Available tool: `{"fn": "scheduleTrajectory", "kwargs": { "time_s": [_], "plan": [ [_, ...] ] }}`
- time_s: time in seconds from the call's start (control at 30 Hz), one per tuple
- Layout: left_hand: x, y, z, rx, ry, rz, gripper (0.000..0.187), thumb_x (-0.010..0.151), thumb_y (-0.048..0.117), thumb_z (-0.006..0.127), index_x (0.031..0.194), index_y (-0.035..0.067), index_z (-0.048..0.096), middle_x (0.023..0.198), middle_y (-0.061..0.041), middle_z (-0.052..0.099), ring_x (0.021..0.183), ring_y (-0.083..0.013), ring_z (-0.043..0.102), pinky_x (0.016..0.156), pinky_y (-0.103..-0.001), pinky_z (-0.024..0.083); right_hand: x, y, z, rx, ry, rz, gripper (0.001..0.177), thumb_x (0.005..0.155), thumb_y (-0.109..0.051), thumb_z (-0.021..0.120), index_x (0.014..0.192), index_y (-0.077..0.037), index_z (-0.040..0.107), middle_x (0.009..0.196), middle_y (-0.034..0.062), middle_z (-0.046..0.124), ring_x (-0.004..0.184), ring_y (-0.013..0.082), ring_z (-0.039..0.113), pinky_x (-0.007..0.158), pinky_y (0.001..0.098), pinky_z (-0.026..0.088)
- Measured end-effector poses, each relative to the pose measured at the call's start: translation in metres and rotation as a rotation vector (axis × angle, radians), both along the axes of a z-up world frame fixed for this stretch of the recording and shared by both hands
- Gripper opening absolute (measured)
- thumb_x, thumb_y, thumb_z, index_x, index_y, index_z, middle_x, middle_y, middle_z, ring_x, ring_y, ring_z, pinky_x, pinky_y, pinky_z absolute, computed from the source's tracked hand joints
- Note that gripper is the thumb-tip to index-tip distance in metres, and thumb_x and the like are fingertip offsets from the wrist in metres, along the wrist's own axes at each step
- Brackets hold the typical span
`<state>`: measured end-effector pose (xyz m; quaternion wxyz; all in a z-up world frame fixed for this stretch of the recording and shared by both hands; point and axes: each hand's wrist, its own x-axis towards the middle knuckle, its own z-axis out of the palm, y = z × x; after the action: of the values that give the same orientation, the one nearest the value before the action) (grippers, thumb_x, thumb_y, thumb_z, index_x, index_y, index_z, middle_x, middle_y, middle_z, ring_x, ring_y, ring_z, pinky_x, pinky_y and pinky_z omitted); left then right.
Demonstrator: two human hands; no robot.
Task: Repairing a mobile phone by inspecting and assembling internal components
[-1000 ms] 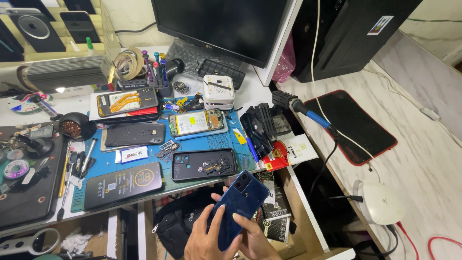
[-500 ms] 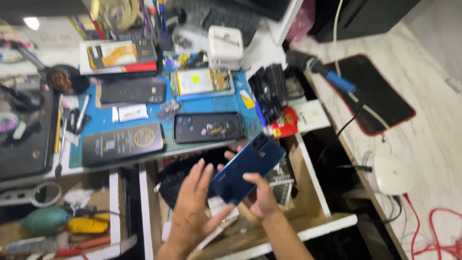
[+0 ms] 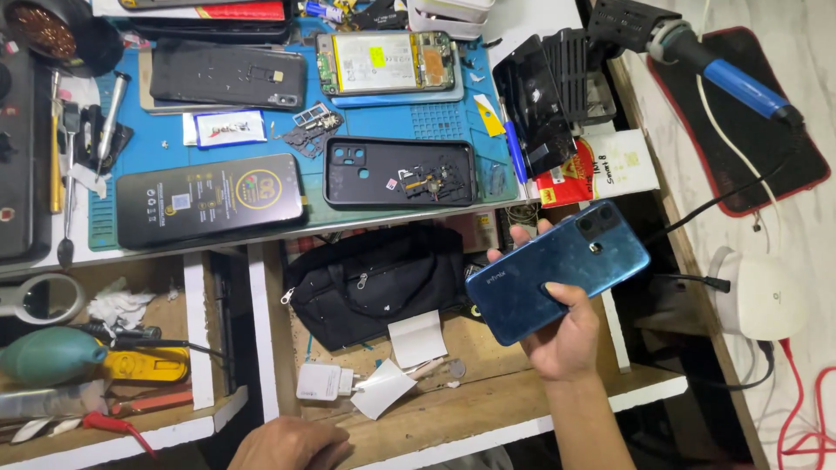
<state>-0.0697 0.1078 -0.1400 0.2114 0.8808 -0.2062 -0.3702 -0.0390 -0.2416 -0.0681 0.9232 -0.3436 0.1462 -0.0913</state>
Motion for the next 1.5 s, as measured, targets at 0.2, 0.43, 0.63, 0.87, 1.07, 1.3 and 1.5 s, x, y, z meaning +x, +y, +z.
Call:
{"fn": "scheduleTrajectory", "kwargs": {
  "time_s": [0.2,0.43,0.63,0.87,1.07,1.3,1.5],
  "plan": [
    [0.038,-0.062,0.002,0.169,0.034,-0.257,0.029,0.087,0.037,0.054,0.091,0.014,0.070,0.081,-0.015,0.072,0.079,-0.0419,0.067,0.073,-0.054,0.053,0.004,0.009,0.001,-0.062,0.385,-0.139,0.076,0.075,-0.015,0.049,0.151,-0.019,0.043,0.151,0.0133,0.052,0.130,0.0434,0.053,0.107,0.0603,0.044],
    [0.037,-0.118,-0.080,0.336,-0.146,-0.609,0.024,0.089,0.041,0.067,0.108,0.028,0.073,0.104,-0.001,0.073,0.092,-0.0301,0.071,0.071,-0.039,0.051,0.011,0.016,0.010,-0.042,0.450,-0.171,0.078,0.073,-0.013,0.046,0.151,-0.017,0.041,0.151,0.0167,0.051,0.129,0.0473,0.053,0.110,0.0617,0.040],
    [0.047,-0.096,-0.108,0.354,-0.214,-0.568,0.023,0.090,0.014,0.060,0.105,0.028,0.071,0.096,0.000,0.071,0.087,-0.0313,0.072,0.067,-0.041,0.053,-0.005,-0.003,-0.023,0.041,0.103,-0.057,0.068,0.083,-0.011,0.067,0.148,-0.011,0.048,0.147,0.0207,0.055,0.126,0.0478,0.058,0.106,0.0623,0.045],
    [0.078,-0.059,-0.085,0.330,-0.340,-0.181,0.019,0.081,0.014,0.055,0.069,0.023,0.067,0.063,-0.004,0.067,0.064,-0.0408,0.067,0.051,-0.047,0.045,-0.010,-0.004,-0.024,0.018,0.084,-0.061,0.072,0.083,-0.013,0.070,0.151,-0.008,0.046,0.147,0.0226,0.055,0.126,0.0506,0.057,0.107,0.0629,0.044],
    [0.102,-0.051,-0.039,0.376,-0.293,-0.130,0.010,0.081,0.017,0.059,0.081,0.022,0.067,0.073,-0.007,0.071,0.073,-0.0416,0.069,0.058,-0.052,0.049,-0.012,-0.003,-0.019,-0.003,0.090,-0.066,0.070,0.082,-0.012,0.069,0.149,-0.008,0.048,0.145,0.0216,0.056,0.124,0.0484,0.059,0.104,0.0627,0.047],
    [0.115,-0.051,0.003,0.371,-0.259,-0.017,0.008,0.089,0.023,0.056,0.086,0.018,0.061,0.081,-0.006,0.072,0.076,-0.0427,0.068,0.062,-0.052,0.050,-0.015,-0.003,-0.018,0.019,0.070,-0.068,0.070,0.082,-0.014,0.071,0.149,-0.008,0.049,0.145,0.0204,0.057,0.125,0.0480,0.058,0.105,0.0625,0.045],
    [0.123,-0.050,0.027,0.358,-0.185,0.038,0.011,0.089,0.020,0.050,0.088,0.018,0.060,0.087,-0.006,0.072,0.082,-0.0441,0.065,0.067,-0.053,0.048,-0.015,-0.004,-0.019,0.005,0.060,-0.080,0.070,0.082,-0.014,0.071,0.149,-0.008,0.049,0.145,0.0206,0.057,0.124,0.0476,0.059,0.105,0.0634,0.045]
  ]
}}
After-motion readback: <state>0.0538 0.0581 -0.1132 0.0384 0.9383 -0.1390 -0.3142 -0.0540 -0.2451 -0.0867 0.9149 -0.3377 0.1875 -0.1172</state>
